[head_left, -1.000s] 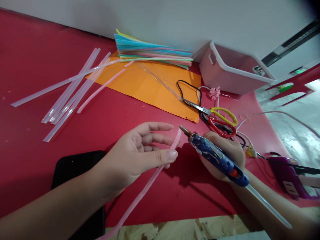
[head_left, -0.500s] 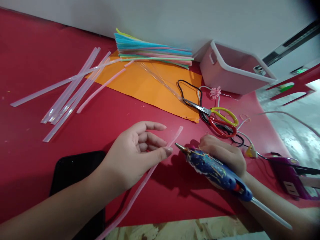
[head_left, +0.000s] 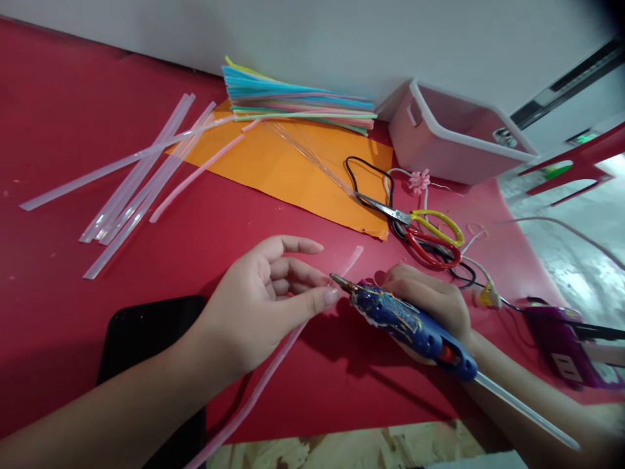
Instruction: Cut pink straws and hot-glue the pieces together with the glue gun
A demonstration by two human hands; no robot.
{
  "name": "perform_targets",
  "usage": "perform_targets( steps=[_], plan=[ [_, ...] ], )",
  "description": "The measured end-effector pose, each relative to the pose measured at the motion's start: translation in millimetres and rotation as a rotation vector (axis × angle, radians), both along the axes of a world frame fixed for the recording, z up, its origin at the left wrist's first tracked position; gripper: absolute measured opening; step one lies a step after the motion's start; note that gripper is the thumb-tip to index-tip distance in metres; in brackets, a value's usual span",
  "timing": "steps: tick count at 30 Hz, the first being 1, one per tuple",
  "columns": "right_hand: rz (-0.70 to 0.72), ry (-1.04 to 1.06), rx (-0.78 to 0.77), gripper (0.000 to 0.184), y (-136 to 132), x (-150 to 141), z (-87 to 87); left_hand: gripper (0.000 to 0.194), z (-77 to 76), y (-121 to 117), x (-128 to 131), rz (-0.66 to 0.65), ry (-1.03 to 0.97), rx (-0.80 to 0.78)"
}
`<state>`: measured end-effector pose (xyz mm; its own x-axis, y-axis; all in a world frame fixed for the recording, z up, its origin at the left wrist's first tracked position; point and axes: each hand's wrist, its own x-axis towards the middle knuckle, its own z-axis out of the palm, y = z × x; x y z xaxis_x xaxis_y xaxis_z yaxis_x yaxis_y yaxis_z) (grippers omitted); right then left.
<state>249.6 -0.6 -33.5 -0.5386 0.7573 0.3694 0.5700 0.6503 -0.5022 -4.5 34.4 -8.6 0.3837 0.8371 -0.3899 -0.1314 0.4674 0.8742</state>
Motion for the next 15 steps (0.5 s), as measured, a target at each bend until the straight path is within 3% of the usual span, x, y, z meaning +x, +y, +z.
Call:
perform_targets(
  steps=[15],
  plan=[
    [-0.069, -0.025, -0.032, 0.014, -2.2, 5.2, 1.7, 0.041, 3.7, 0.7, 0.7, 0.03, -0.003, 0.003]
  ],
)
